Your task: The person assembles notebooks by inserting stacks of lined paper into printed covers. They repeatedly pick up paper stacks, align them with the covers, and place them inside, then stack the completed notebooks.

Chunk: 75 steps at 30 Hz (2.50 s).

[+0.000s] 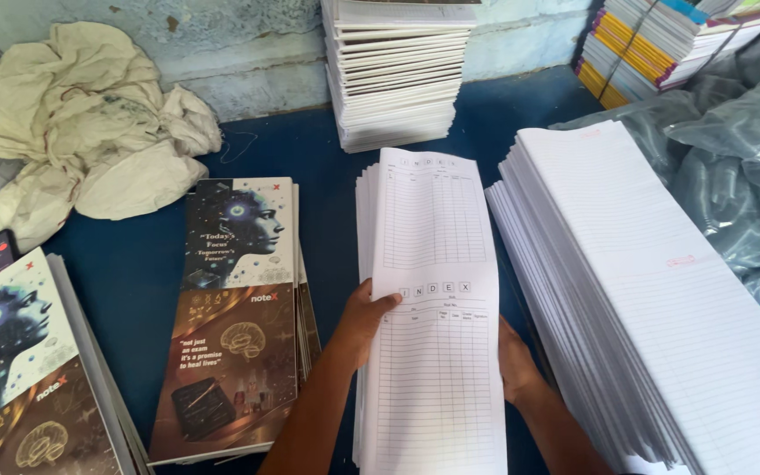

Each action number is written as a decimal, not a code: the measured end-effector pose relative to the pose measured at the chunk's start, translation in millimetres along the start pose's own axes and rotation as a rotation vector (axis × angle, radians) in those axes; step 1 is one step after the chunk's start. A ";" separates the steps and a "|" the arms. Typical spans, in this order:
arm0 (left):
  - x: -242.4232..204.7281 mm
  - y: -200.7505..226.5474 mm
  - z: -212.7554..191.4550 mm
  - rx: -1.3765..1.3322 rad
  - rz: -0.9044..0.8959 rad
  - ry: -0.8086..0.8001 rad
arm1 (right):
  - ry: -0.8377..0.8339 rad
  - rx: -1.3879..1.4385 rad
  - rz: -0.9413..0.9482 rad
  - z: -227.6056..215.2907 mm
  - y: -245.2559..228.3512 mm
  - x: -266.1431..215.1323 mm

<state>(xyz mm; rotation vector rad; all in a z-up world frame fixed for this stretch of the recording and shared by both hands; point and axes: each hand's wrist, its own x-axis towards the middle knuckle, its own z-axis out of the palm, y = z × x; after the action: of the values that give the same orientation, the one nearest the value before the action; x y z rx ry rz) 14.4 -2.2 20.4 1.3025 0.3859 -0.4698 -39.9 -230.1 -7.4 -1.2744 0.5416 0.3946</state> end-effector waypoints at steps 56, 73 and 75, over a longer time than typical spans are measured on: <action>61.4 -58.4 -15.9 -0.033 -0.103 0.009 | -0.031 -0.018 0.193 -11.8 25.5 46.8; 29.3 -76.9 -20.4 -0.031 -0.270 -0.042 | 0.007 -0.108 0.111 -10.1 15.3 49.0; 27.0 -82.7 -21.3 -0.031 -0.255 -0.044 | 0.008 -0.137 0.104 -10.3 16.8 50.2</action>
<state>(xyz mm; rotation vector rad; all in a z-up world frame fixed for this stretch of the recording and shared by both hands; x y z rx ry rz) -7.2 -0.7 -66.5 1.2164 0.5232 -0.7034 -10.3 -236.8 -51.9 -1.3837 0.5973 0.5206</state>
